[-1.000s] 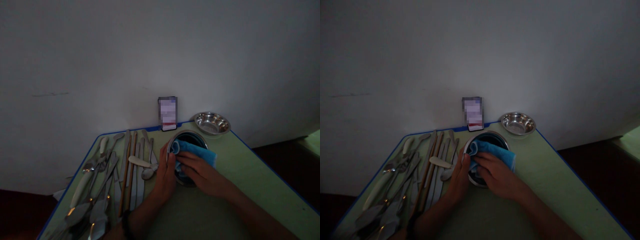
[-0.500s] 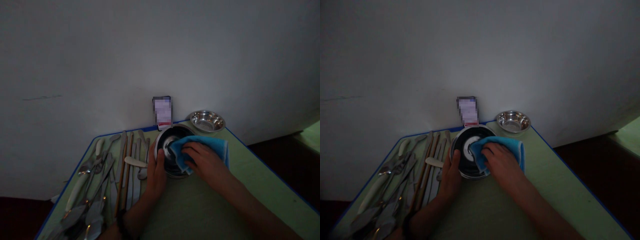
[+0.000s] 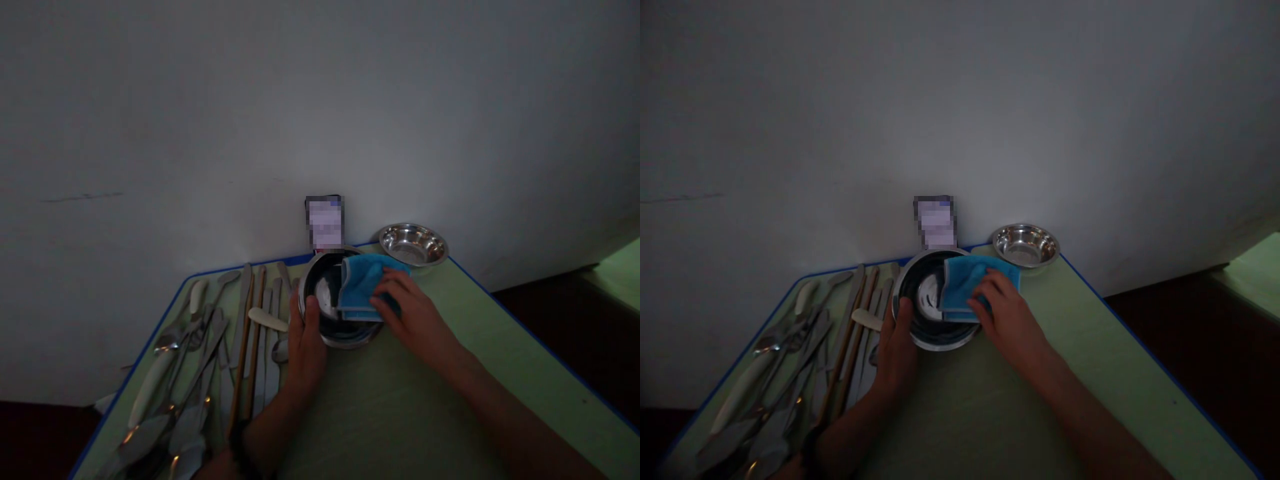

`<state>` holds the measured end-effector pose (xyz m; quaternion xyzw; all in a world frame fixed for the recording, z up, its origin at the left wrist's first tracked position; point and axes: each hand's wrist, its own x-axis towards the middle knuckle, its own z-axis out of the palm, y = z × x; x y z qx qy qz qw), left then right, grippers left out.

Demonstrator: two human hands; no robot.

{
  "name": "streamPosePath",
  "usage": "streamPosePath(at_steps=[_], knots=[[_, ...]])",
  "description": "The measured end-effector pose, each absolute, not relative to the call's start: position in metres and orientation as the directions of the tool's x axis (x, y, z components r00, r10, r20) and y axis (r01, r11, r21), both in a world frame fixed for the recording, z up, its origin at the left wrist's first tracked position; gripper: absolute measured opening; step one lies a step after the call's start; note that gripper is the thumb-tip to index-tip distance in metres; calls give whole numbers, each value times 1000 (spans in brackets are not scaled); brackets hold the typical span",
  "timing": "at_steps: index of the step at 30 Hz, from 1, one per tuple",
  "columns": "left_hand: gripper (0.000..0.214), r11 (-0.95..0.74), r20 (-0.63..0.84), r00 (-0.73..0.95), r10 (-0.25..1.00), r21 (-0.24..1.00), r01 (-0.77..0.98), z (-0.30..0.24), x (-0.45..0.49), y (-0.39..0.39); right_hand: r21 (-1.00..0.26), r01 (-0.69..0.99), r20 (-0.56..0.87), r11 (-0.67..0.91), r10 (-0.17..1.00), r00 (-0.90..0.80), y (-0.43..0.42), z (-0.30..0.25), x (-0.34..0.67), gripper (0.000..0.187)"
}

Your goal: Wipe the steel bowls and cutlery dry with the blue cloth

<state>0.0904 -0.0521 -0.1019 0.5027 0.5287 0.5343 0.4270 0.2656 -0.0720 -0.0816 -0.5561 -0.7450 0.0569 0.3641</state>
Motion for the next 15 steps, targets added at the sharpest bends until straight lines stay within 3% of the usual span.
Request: streamPosePath(at_steps=[3, 5, 7, 10, 15], knots=[[48, -91, 96, -113, 989, 995, 48, -102, 92, -54, -702, 678, 503, 220, 827, 252, -63, -90, 271, 29], [46, -114, 116, -71, 991, 993, 29, -101, 93, -56, -772, 619, 433, 145, 833, 345, -60, -95, 272, 45], [46, -132, 132, -18, 991, 991, 4, -101, 93, -59, -799, 593, 346, 98, 882, 320, -59, -96, 271, 45], [46, -149, 149, -1, 989, 989, -26, -100, 93, -61, -854, 514, 216, 79, 953, 212, -61, -92, 270, 31], [42, -205, 205, -12, 979, 979, 4, -101, 94, -62, -884, 459, 169, 90, 976, 134, -63, -84, 275, 20]])
